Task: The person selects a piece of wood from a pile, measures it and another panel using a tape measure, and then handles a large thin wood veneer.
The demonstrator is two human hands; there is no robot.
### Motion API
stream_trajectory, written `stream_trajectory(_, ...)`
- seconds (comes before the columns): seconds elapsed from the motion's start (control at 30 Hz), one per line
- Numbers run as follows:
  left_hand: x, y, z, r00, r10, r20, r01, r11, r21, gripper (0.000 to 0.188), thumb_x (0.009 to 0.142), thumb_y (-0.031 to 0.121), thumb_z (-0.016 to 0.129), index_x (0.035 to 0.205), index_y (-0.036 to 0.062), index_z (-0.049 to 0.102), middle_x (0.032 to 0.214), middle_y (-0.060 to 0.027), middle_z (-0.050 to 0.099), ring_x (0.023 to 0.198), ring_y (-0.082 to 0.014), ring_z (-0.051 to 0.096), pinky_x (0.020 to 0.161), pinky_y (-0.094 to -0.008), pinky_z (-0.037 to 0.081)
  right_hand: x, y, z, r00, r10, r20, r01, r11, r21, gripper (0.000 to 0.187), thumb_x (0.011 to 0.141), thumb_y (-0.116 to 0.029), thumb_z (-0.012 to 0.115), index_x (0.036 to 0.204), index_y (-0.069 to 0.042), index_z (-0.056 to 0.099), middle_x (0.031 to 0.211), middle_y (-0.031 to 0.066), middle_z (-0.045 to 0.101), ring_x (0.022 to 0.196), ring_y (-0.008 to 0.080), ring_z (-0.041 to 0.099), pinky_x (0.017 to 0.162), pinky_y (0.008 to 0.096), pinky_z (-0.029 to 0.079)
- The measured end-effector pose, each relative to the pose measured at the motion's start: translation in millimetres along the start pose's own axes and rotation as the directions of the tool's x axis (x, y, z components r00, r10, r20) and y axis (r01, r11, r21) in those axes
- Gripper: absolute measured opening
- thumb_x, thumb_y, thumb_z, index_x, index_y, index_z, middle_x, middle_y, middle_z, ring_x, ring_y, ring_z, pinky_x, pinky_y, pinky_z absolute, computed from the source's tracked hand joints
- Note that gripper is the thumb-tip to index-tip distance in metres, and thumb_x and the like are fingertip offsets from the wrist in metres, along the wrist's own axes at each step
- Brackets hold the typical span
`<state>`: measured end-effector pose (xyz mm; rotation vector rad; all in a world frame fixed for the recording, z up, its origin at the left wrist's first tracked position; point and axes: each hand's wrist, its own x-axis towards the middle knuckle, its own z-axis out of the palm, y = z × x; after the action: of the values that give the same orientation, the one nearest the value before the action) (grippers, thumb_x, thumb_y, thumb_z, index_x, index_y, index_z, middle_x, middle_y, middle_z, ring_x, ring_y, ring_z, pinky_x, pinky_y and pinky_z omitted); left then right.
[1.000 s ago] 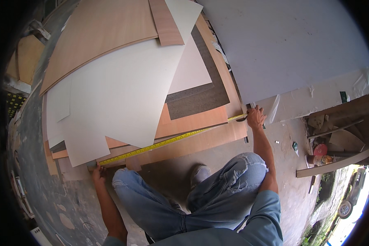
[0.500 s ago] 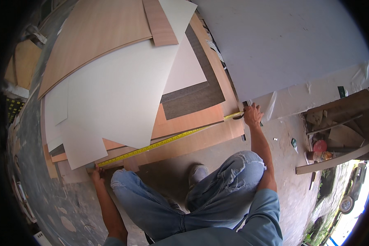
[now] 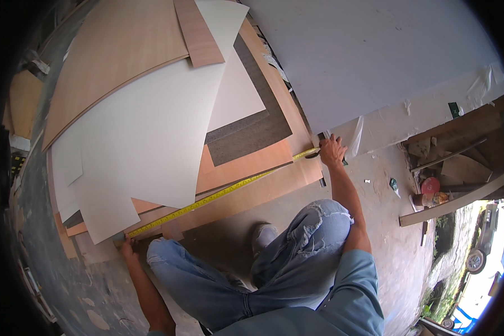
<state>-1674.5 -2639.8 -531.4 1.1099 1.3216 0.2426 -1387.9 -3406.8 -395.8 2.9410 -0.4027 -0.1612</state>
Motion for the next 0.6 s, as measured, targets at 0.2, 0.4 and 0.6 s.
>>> stream_trajectory(0.2, -27, 14, 15, 0.998, -0.023, -0.054, 0.025, 0.999, 0.025, 0.025, 0.086, 0.032, 0.069, 0.087, 0.0074, 0.061, 0.072, -0.002, 0.056, 0.062, -0.0164, 0.055, 0.061, -0.0309, 0.051, -1, 2, 2, 1.0, 0.004, -0.006, -0.004, 1.0, 0.005, 0.018, 0.084, -0.02, 0.057, 0.093, -0.022, 0.072, 0.11, 0.0102, 0.056, 0.111, 0.0333, 0.049, 0.084, 0.0543, 0.041)
stream_trajectory(0.4, -44, 23, 25, 0.997, -0.014, -0.08, 0.016, 1.0, 0.023, 0.025, 0.087, 0.031, 0.067, 0.086, 0.0064, 0.061, 0.071, -0.0029, 0.057, 0.059, -0.0168, 0.055, 0.057, -0.0294, 0.049, 0, -1, -1, 0.999, 0.023, 0.035, -0.024, 0.999, 0.035, 0.017, 0.082, -0.013, 0.059, 0.09, -0.022, 0.071, 0.116, 0.0095, 0.054, 0.119, 0.0342, 0.046, 0.089, 0.0561, 0.038)
stream_trajectory(0.6, -42, 12, 25, 0.994, 0.095, -0.045, -0.098, 0.992, -0.082, 0.022, 0.091, 0.025, 0.061, 0.094, 0.0034, 0.062, 0.073, -0.003, 0.058, 0.061, -0.0156, 0.054, 0.057, -0.029, 0.048, -2, -2, -4, 0.999, 0.006, 0.037, -0.009, 0.998, 0.069, 0.017, 0.081, -0.013, 0.059, 0.089, -0.022, 0.072, 0.114, 0.0083, 0.055, 0.117, 0.0308, 0.046, 0.09, 0.0566, 0.037)
